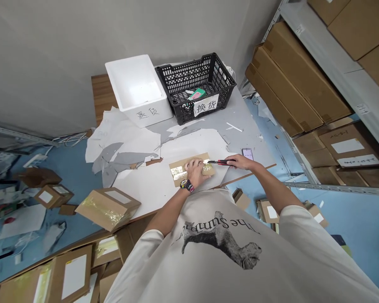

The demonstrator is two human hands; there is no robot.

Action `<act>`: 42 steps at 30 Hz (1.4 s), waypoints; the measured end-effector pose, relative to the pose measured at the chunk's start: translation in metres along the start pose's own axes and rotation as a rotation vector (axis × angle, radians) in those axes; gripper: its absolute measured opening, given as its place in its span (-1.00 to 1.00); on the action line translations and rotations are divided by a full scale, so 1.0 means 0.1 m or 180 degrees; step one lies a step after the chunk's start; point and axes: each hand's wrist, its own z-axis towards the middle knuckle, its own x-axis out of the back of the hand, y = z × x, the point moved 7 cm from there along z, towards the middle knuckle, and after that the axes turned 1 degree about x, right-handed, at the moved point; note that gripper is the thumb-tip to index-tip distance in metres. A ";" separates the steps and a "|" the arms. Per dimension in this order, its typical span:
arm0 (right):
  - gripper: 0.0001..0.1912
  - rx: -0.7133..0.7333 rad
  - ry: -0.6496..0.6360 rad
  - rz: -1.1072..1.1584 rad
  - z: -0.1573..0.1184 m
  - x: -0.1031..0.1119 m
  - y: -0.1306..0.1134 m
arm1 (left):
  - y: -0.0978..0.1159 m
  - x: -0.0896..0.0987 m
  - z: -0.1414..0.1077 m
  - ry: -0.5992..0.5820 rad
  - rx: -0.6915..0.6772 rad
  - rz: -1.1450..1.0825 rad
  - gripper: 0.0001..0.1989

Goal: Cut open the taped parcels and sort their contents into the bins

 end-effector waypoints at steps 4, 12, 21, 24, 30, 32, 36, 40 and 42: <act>-0.41 -0.0127 -0.0144 -0.0301 0.27 0.12 0.01 | -0.03 -0.01 0.02 0.0035 0.0035 -0.0033 -0.50; -0.40 -0.0183 -0.0707 -0.0016 0.29 0.13 -0.02 | -0.03 0.00 0.02 -0.0022 0.0062 -0.0036 -0.48; -0.28 -0.0248 -0.0535 0.0088 0.24 0.04 -0.01 | -0.03 -0.01 0.04 -0.0154 0.0062 -0.0069 -0.54; -0.31 -0.0250 -0.0591 0.0039 0.19 0.05 -0.04 | -0.03 -0.01 0.06 -0.0181 0.0099 -0.0087 -0.59; -0.32 -0.0260 -0.0474 -0.0043 0.06 0.09 -0.01 | -0.02 0.00 0.09 -0.0259 0.0179 -0.0252 -0.68; -0.36 -0.0236 -0.0477 -0.0088 0.14 0.07 -0.06 | -0.02 0.00 0.11 -0.0282 0.0204 -0.0269 -0.71; -0.45 -0.0133 -0.0504 -0.0369 0.28 0.04 -0.20 | -0.03 0.00 0.12 -0.0250 0.0242 -0.0295 -0.74; -0.41 -0.0185 -0.0576 -0.0315 0.20 0.00 -0.21 | -0.04 -0.02 0.11 -0.0219 0.0310 -0.0361 -0.73; -0.38 -0.0257 -0.0575 -0.0163 0.14 -0.02 -0.18 | -0.04 -0.02 0.11 -0.0218 0.0308 -0.0404 -0.70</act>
